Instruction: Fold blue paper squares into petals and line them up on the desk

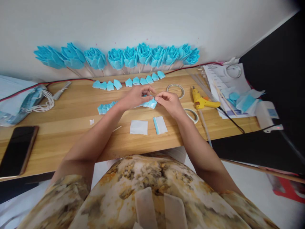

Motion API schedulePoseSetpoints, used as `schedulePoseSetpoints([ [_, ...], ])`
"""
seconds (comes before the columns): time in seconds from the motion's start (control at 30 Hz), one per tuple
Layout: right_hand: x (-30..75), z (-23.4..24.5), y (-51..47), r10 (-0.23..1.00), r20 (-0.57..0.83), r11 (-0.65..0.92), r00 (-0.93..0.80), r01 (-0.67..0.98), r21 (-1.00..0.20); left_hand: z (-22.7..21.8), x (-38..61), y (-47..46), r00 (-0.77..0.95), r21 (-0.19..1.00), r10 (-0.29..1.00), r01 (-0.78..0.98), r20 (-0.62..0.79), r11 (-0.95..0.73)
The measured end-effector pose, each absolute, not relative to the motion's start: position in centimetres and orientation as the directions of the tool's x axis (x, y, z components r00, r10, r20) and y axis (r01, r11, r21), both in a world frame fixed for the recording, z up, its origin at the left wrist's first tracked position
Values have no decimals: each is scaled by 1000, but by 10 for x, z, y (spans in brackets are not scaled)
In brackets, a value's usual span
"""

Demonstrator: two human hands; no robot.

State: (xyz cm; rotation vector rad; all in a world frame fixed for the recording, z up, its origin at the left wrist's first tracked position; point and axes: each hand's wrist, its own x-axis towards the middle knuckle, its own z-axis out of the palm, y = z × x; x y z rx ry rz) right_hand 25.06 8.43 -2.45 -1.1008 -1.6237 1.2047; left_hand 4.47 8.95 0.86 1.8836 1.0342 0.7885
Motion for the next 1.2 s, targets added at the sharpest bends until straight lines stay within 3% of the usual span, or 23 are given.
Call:
schedulePoseSetpoints([
  [0.23,249,-29,86,947,75,92,-313,38,-995,6,45,90,460,866,877,371,142,-335],
  [0.47,245,-38,94,930,134,177,-342,99,-979,12,45,94,448,801,872,439,198,-408],
  [0.6,246,-44,100,940,164,241,-299,242,-940,38,40,98,395,691,872,544,289,-475],
  [0.73,248,-48,101,944,185,284,-275,384,-878,52,36,81,393,549,906,727,159,-412],
  [0.83,250,-49,100,942,209,315,-263,478,-820,38,38,57,466,399,880,793,87,-460],
  [1.07,248,-50,102,946,202,308,-255,502,-808,-1,51,27,503,113,864,857,29,-503],
  [1.2,247,-49,101,941,215,323,-260,515,-794,-10,53,29,506,63,860,858,63,-509],
])
